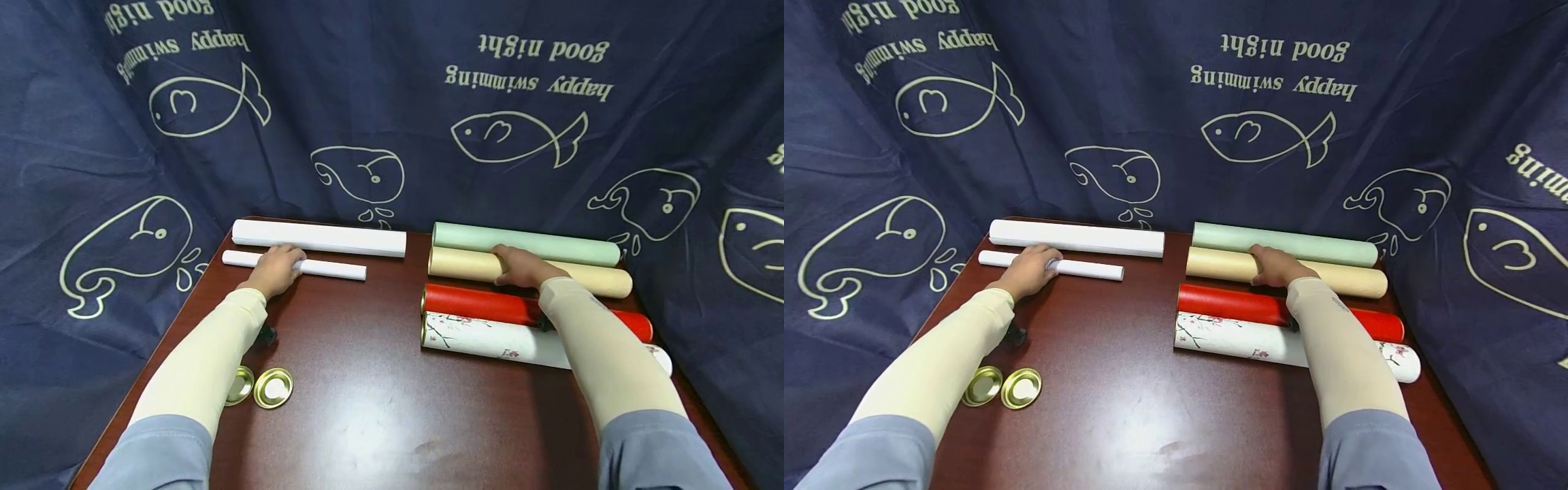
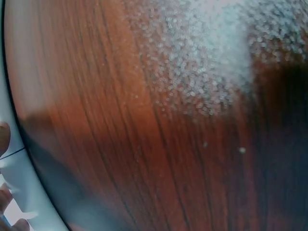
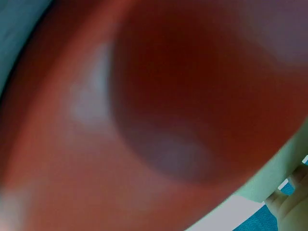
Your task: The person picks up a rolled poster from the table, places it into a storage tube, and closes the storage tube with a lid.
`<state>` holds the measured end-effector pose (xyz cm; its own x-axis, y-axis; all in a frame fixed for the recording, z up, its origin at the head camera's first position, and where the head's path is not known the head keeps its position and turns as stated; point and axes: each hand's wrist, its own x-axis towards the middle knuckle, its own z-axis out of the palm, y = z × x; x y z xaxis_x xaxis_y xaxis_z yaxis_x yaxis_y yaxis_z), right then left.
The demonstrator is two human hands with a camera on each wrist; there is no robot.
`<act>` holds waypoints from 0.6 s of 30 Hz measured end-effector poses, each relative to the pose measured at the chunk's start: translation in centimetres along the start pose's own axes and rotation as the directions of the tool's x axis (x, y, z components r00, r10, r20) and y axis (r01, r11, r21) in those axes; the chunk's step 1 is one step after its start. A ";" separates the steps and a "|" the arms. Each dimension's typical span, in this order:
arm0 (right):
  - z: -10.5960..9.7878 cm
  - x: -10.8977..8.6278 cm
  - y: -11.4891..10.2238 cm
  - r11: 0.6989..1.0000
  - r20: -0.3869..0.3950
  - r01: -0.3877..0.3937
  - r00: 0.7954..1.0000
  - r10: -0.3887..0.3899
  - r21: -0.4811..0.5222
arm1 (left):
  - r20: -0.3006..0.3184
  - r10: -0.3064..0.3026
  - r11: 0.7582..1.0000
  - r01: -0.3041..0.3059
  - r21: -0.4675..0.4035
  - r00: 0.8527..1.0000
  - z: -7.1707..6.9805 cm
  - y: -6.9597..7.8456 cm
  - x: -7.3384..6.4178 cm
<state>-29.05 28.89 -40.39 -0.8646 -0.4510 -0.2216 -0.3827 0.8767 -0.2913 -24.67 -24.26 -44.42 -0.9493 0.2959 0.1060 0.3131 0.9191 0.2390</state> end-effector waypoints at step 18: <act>-0.7 -0.4 0.4 0.982 -0.082 0.169 0.981 -0.175 -0.079 | -0.060 0.092 0.993 -0.096 -0.067 0.994 -2.0 1.2 -1.5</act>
<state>-29.07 29.53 -39.79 -0.8080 -0.5823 -0.0898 -0.5476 0.7985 -0.2500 -22.79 -24.08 -42.38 -0.9132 0.3629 0.1855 0.4039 0.8671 0.2917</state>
